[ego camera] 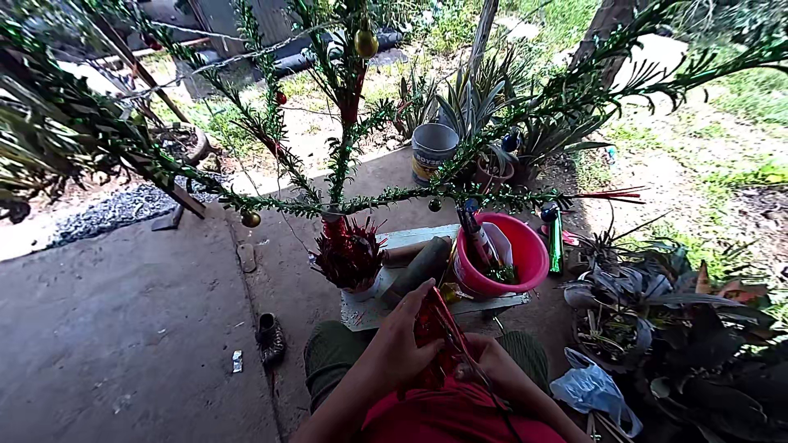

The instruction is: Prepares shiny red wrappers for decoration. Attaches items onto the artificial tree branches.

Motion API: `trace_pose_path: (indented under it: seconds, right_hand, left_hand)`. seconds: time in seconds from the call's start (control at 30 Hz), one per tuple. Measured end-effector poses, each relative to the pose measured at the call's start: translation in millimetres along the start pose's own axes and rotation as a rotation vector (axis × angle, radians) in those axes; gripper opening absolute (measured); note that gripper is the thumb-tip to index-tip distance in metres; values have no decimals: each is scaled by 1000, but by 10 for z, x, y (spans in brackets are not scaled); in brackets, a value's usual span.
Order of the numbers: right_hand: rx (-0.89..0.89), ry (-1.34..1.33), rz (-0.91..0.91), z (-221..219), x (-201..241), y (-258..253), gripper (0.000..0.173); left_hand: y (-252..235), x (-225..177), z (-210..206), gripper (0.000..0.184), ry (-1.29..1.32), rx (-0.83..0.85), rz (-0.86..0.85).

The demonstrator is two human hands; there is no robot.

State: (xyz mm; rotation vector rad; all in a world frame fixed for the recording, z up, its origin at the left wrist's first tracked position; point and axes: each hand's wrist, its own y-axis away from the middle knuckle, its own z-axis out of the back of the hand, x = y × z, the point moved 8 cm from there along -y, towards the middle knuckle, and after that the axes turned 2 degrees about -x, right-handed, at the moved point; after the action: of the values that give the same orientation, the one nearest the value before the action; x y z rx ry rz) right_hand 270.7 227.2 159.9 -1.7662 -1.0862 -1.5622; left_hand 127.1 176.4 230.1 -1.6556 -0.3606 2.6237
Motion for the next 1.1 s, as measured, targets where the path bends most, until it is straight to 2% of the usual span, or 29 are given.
trace_pose_path:
  seconds: [0.17,0.3,0.53,0.77,0.87,0.93,1.03,1.1]
  right_hand:
    - [-33,13,-26,-6,40,-27,41]
    - [-32,77,-39,6,63,-57,49]
    - [-17,116,-21,4,106,-102,41]
    - [-53,406,-74,58,98,-85,45]
    - [-86,494,-28,79,98,-97,42]
    - [-106,549,20,106,116,-106,46]
    - [-160,555,21,218,40,-120,42]
    - [-186,469,9,288,15,-99,36]
  left_hand:
    - [5,23,-41,86,53,9,23]
    - [5,40,-36,99,107,5,37]
    - [25,85,-152,110,174,83,102]
    - [0,232,-248,113,177,120,63]
    - [30,257,-387,114,145,228,45]
    - [55,258,-501,114,127,283,26]
    - [38,356,-510,120,149,246,8]
    - [1,501,-426,125,141,181,31]
